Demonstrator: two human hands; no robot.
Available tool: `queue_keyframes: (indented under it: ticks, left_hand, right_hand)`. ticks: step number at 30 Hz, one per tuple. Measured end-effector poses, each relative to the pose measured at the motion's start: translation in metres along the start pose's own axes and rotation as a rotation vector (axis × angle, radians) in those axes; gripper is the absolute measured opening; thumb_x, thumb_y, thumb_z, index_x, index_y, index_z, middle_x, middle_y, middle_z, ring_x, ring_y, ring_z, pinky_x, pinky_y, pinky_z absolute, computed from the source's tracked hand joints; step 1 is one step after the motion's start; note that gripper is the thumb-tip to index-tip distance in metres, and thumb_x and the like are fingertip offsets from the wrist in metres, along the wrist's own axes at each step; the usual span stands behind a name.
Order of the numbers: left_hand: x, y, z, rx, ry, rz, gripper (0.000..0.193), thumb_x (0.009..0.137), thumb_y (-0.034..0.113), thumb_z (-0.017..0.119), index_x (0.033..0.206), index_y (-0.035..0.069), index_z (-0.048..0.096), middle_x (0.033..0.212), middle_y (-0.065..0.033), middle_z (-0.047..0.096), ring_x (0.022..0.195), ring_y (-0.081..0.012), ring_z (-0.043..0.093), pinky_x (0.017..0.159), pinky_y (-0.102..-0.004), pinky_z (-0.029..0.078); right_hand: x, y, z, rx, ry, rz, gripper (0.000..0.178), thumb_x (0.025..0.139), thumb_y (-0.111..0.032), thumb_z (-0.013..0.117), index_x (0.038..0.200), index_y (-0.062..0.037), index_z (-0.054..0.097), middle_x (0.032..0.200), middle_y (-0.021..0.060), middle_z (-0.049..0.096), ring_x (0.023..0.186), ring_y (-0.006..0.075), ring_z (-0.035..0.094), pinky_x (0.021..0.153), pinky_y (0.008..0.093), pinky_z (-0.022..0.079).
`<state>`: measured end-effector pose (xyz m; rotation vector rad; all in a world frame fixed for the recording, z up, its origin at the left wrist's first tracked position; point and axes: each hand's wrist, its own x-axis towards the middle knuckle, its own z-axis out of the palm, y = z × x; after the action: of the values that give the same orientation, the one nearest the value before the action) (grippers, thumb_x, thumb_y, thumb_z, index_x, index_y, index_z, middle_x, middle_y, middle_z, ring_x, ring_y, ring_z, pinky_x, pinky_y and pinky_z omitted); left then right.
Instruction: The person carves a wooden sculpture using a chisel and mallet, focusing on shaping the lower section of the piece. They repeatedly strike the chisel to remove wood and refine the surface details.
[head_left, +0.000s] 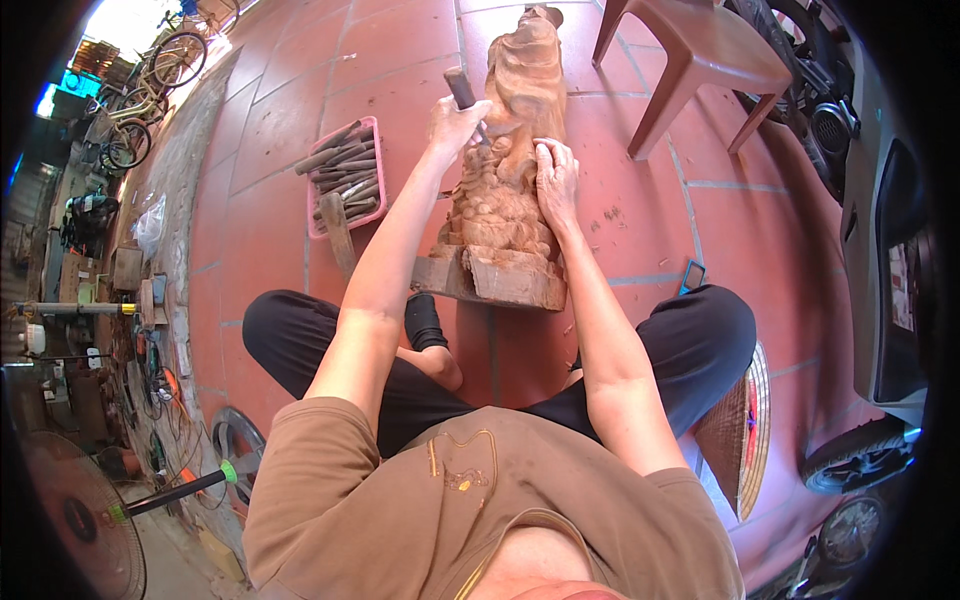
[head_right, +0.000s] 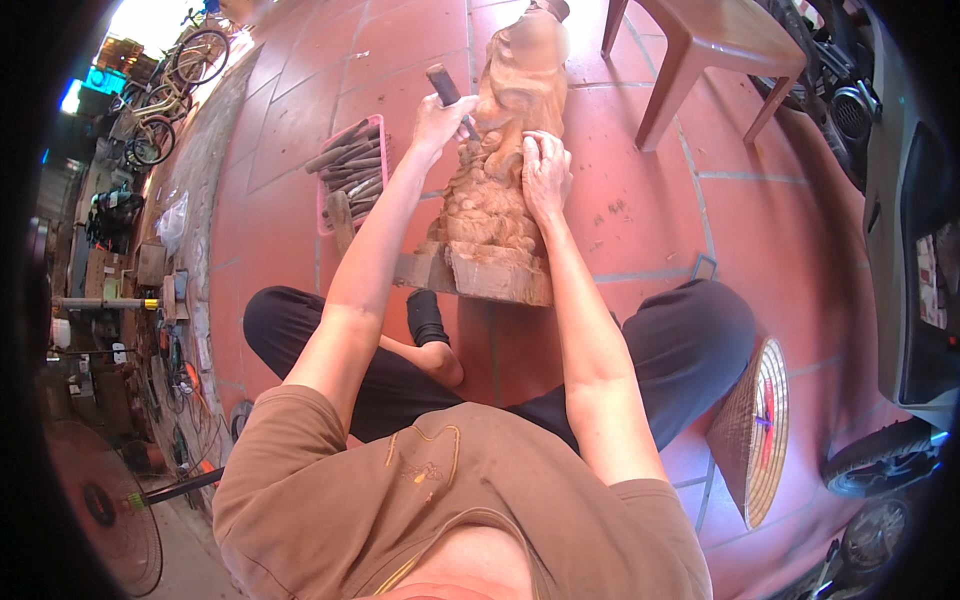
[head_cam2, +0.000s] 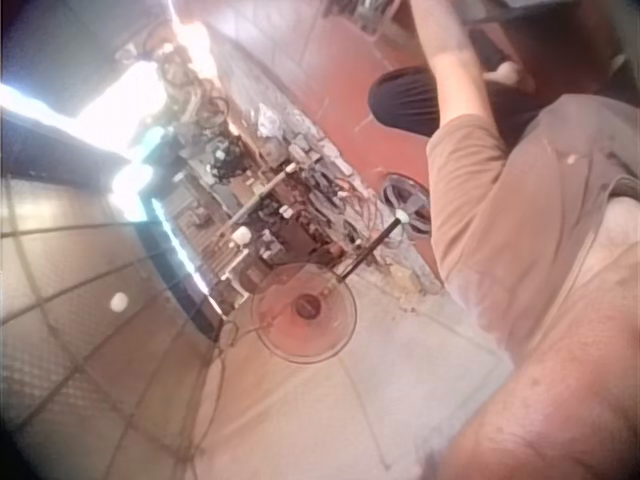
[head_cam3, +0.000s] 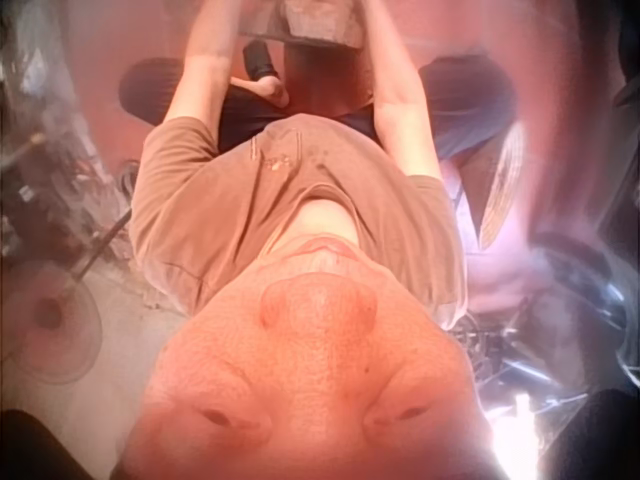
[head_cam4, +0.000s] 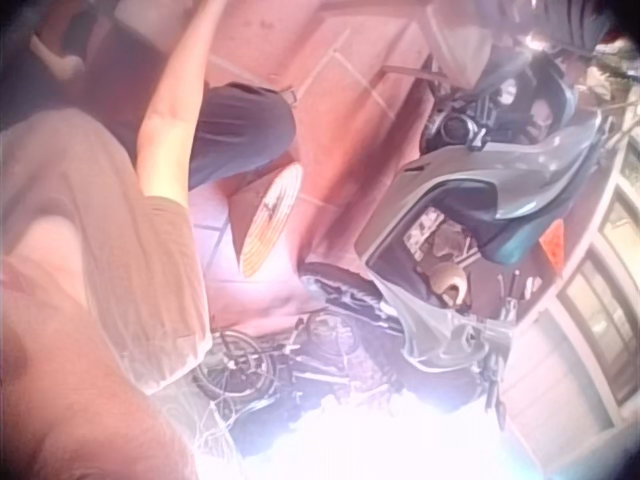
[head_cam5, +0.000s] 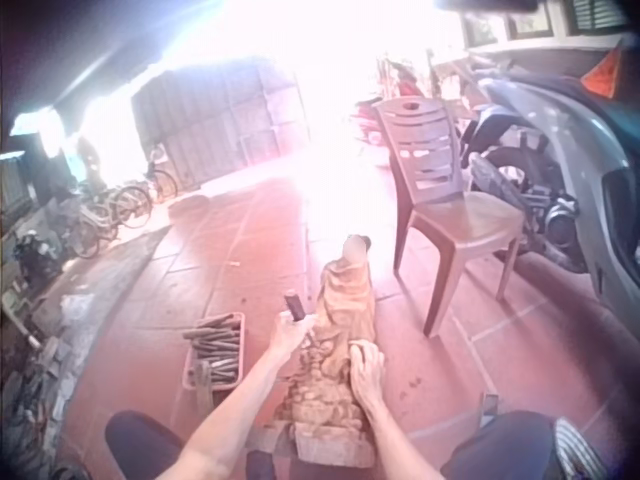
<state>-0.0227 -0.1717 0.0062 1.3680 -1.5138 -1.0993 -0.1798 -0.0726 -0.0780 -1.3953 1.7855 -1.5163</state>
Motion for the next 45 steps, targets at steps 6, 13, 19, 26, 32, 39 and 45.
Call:
queue_keyframes:
  ticks: [6,13,19,26,32,39,45]
  left_hand:
    - [0.015,0.012,0.007,0.096,-0.097,-0.099,0.024,0.079,0.024,0.07,0.075,0.002,0.062,0.063,-0.0064,0.064,0.047,-0.0108,0.057,0.042,-0.0248,0.046]
    - [0.005,0.044,0.009,0.157,-0.211,-0.067,0.023,0.08,0.024,0.07,0.074,0.004,0.062,0.062,-0.006,0.062,0.043,-0.0093,0.053,0.039,-0.024,0.042]
    - [-0.029,0.036,-0.019,-0.263,-0.045,-0.128,0.034,0.083,0.036,0.076,0.081,0.005,0.062,0.066,-0.0094,0.065,0.044,-0.0119,0.056,0.04,-0.0237,0.043]
    - [-0.064,0.016,-0.045,-0.819,0.129,-0.201,0.038,0.085,0.036,0.076,0.084,0.002,0.058,0.07,-0.0174,0.064,0.049,-0.0188,0.058,0.045,-0.0287,0.047]
    - [-0.085,0.015,-0.042,-0.953,0.114,-0.23,0.028,0.086,0.031,0.076,0.079,0.008,0.062,0.07,-0.0095,0.064,0.062,-0.0209,0.065,0.046,-0.0289,0.046]
    - [-0.09,0.009,-0.045,-0.914,0.007,-0.189,0.03,0.085,0.032,0.076,0.079,0.006,0.062,0.069,-0.0107,0.065,0.059,-0.0203,0.064,0.047,-0.0281,0.048]
    - [-0.087,0.012,-0.05,-0.973,0.209,-0.109,0.031,0.085,0.034,0.076,0.081,0.007,0.062,0.068,-0.0118,0.066,0.053,-0.0167,0.061,0.045,-0.0253,0.045]
  right_hand:
    - [0.003,0.004,-0.002,0.003,-0.002,0.005,0.026,0.098,-0.032,0.052,0.11,-0.0146,0.067,0.123,0.0034,0.061,0.116,0.0261,0.053,0.098,0.0409,0.042]
    - [0.002,0.006,0.0,0.028,0.015,-0.015,0.026,0.098,-0.033,0.052,0.11,-0.0144,0.067,0.122,0.0035,0.062,0.114,0.0265,0.054,0.098,0.0411,0.042]
    - [0.005,0.01,0.002,0.022,0.0,0.0,0.027,0.098,-0.034,0.052,0.111,-0.0147,0.067,0.121,0.0042,0.062,0.115,0.027,0.054,0.098,0.0401,0.043]
    - [0.004,-0.077,-0.009,0.035,0.023,-0.361,0.031,0.097,-0.035,0.055,0.111,-0.0089,0.066,0.114,0.0104,0.064,0.11,0.03,0.058,0.095,0.0397,0.045]
    - [-0.022,-0.116,-0.009,-0.133,-0.228,-0.504,0.037,0.086,-0.043,0.069,0.101,-0.009,0.07,0.086,0.0069,0.068,0.091,0.0255,0.06,0.081,0.0397,0.047]
    - [-0.032,-0.119,-0.014,-0.206,-0.23,-0.473,0.022,0.088,-0.029,0.066,0.084,-0.008,0.067,0.077,0.0044,0.065,0.084,0.0249,0.06,0.077,0.0407,0.042]
    - [-0.032,-0.104,-0.032,-0.404,-0.16,-0.436,0.021,0.087,-0.027,0.066,0.08,-0.0078,0.067,0.075,0.0081,0.066,0.082,0.0267,0.062,0.075,0.0417,0.043]
